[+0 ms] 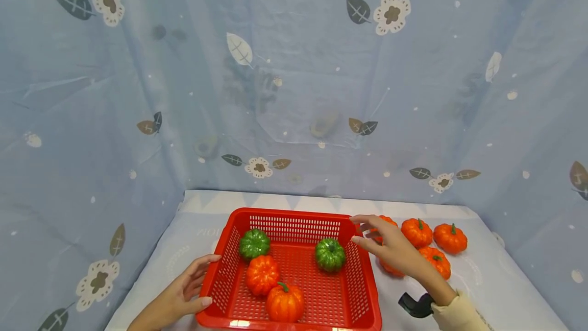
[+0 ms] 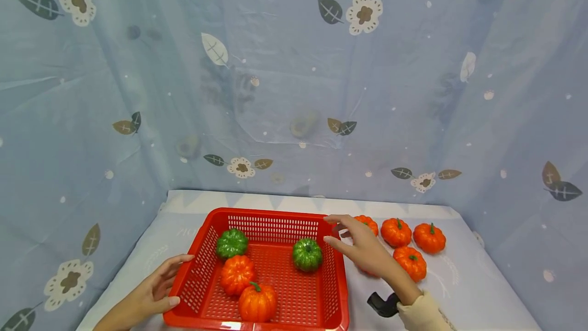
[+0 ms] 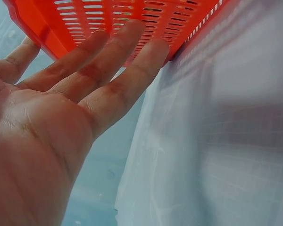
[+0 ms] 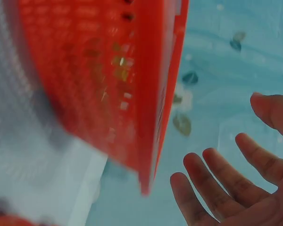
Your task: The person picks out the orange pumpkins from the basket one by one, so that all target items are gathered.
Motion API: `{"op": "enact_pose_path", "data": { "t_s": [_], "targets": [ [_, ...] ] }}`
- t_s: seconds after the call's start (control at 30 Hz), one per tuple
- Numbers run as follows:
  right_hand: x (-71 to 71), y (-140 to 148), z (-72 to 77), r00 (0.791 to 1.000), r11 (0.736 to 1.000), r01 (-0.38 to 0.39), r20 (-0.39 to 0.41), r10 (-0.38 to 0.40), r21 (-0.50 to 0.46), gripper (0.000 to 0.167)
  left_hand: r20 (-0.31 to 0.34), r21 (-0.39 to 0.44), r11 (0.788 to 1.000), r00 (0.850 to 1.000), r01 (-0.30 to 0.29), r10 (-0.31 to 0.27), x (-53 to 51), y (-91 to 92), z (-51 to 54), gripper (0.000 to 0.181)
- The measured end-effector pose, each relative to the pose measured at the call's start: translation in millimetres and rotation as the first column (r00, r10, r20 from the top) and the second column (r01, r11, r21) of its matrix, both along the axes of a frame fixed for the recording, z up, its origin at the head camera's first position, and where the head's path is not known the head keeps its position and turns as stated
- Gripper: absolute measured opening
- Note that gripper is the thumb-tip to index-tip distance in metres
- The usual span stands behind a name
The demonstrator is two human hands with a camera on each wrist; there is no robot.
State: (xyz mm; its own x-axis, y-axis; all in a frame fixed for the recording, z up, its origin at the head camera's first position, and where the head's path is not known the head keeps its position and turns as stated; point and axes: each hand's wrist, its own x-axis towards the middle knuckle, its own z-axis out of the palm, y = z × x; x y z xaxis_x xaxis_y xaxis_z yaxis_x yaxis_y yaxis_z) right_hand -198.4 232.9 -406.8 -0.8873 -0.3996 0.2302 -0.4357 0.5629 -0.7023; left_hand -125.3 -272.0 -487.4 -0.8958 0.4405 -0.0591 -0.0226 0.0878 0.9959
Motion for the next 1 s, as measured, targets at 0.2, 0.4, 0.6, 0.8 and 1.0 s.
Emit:
{"op": "enact_pose_path", "data": {
  "t_s": [0.2, 0.4, 0.6, 0.8, 1.0],
  "targets": [
    [-2.7, -32.5, -0.4, 0.989, 0.990, -0.142, 0.047, 0.142, 0.014, 0.048, -0.006, -0.026, 0.999, 1.000, -0.021, 0.021, 1.7, 2.7, 1.3, 0.075],
    [-4.5, -50.5, 3.1, 0.949, 0.948, -0.313, 0.055, 0.310, 0.053, 0.046, -0.010, -0.022, 0.999, 1.000, -0.024, 0.023, 2.5, 2.7, 0.8, 0.074],
    [-5.8, -68.2, 11.8, 0.926, 0.925, -0.374, 0.076, 0.369, 0.064, 0.045, -0.027, -0.024, 0.999, 0.999, -0.031, 0.031, 2.3, 1.2, 1.0, 0.074],
    [-7.6, -95.5, 13.6, 0.904, 0.897, -0.425, 0.099, 0.416, 0.118, 0.046, -0.001, -0.043, 0.998, 0.999, -0.038, 0.038, 3.2, 1.8, 3.2, 0.074],
    [-10.4, -119.7, 6.1, 0.858, 0.839, -0.513, 0.126, 0.498, 0.181, 0.050, 0.013, -0.051, 0.998, 0.999, -0.046, 0.047, 2.1, 2.3, 3.1, 0.076]
  ]
}}
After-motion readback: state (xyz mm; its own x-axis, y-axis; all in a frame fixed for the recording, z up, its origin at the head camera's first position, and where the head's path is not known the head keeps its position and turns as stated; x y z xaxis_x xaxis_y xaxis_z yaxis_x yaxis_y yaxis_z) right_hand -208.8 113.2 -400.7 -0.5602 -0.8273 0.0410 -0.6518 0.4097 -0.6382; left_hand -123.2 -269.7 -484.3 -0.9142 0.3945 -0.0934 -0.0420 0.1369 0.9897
